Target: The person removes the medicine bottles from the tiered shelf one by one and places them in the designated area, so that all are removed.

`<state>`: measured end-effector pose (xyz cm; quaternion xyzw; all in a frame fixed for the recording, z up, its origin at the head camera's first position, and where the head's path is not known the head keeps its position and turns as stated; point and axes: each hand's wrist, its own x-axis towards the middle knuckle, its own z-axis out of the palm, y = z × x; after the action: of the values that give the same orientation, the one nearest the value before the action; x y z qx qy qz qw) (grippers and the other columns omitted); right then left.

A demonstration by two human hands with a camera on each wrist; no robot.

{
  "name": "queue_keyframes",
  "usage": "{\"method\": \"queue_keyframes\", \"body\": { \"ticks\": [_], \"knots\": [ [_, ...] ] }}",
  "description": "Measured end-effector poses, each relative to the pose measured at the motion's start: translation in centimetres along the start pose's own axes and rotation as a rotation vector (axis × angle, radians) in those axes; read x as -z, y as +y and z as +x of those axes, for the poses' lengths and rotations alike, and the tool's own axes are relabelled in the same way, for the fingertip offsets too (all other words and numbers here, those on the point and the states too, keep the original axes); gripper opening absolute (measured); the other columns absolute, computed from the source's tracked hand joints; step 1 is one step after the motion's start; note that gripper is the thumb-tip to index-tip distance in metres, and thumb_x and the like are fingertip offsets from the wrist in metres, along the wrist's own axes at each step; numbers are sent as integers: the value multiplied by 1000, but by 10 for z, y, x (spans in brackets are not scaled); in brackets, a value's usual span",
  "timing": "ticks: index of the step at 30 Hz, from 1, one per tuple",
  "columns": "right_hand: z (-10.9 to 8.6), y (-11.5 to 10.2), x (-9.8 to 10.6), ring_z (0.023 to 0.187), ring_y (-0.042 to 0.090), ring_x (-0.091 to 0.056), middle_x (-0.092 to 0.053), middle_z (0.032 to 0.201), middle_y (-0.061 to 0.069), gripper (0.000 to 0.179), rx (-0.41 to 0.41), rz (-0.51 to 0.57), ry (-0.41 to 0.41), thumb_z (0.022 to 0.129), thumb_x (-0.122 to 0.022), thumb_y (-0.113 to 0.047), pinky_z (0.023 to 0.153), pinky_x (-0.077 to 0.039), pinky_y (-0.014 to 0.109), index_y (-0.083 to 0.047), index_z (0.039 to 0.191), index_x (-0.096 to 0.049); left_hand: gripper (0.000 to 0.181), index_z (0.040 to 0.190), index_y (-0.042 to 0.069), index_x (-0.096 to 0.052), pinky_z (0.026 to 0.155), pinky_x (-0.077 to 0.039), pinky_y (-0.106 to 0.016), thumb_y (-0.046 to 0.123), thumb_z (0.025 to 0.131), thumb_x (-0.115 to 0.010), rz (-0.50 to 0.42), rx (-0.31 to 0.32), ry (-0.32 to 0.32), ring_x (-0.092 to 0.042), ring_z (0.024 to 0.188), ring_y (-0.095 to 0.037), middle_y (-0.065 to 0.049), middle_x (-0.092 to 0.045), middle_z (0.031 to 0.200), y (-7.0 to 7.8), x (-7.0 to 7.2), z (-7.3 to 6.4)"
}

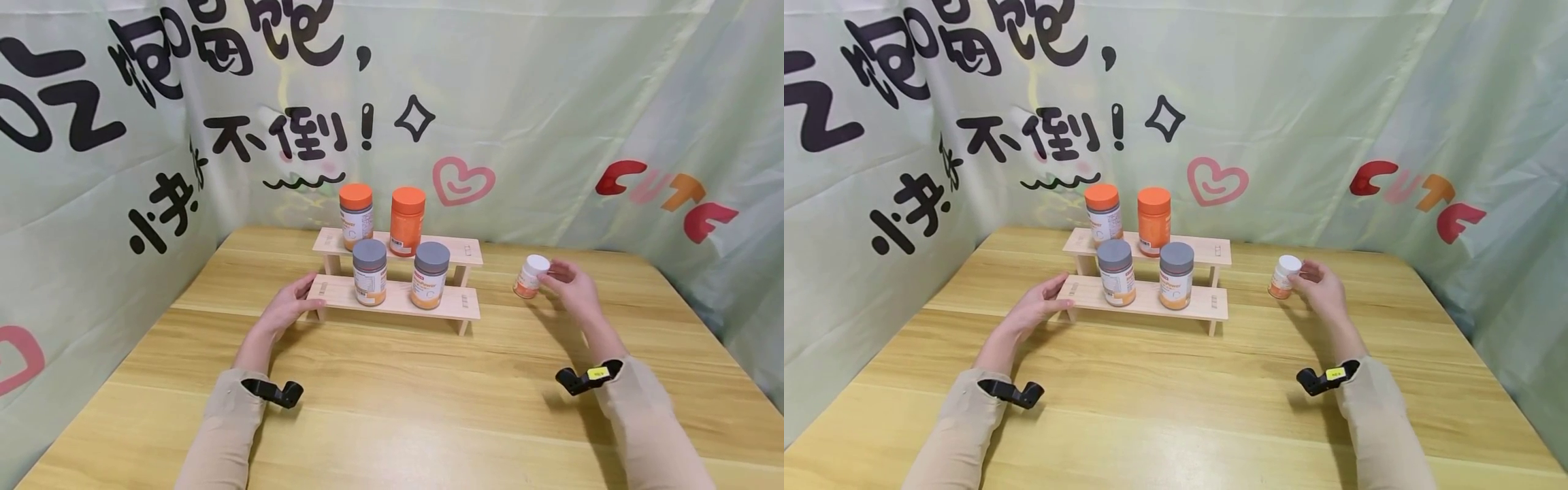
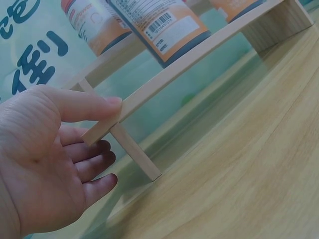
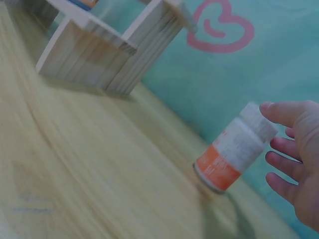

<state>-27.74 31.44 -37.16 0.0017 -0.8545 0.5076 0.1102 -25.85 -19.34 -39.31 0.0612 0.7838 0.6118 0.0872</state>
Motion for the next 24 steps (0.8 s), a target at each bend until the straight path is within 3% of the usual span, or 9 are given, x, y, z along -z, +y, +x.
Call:
{"method": "queue_keyframes", "body": {
  "ticks": [3, 8, 10, 13, 17, 24],
  "knots": [
    [-1, -9, 4, 91, -9, -45, -48, 125, 24, 62, 29, 2, 11, 91, -60, -22, 79, -41, 6, 12, 136, -33, 77, 146, -3, -14, 112, -15, -39, 8, 87, -63, 6, -6, 3, -16, 138, -30, -19, -14, 152, 0, 0, 0],
    [-1, -25, 10, 99, 0, -47, -52, 107, -9, 62, 79, 6, 43, 90, -61, -23, 78, -40, 6, 10, 136, -35, 77, 145, -5, -15, 112, -15, -39, 7, 86, -62, -4, -20, 7, -16, 138, -30, -20, -15, 151, 0, 0, 0],
    [0, -32, 12, 99, -1, -48, -52, 105, -13, 62, 90, 0, 49, 90, -61, -24, 77, -40, 6, 9, 136, -36, 77, 145, -5, -15, 112, -16, -39, 6, 86, -62, -14, -21, 4, -17, 138, -30, -21, -15, 151, 0, 0, 0],
    [1, -44, 14, 97, -4, -50, -58, 113, -1, 62, 100, -23, 51, 90, -61, -27, 77, -41, 8, 6, 137, -38, 77, 145, -6, -15, 112, -16, -39, 6, 86, -62, -16, -24, 0, -16, 138, -30, -21, -15, 151, 2, -1, -1],
    [2, -65, 13, 99, -4, -50, -53, 127, 16, 65, 101, -55, 29, 89, -61, -34, 82, -42, 10, 0, 139, -38, 77, 145, -5, -15, 112, -15, -39, 7, 86, -62, -13, -24, -2, -16, 138, -30, -21, -14, 151, 2, 0, -1],
    [8, -99, 0, 110, 9, -51, -49, 132, 18, 65, 130, -14, -51, 89, -61, -32, 87, -43, 14, -3, 142, -35, 78, 146, -5, -14, 112, -15, -39, 7, 86, -63, -17, -19, -3, -16, 138, -30, -21, -14, 151, 1, 1, 0]
  ]
}}
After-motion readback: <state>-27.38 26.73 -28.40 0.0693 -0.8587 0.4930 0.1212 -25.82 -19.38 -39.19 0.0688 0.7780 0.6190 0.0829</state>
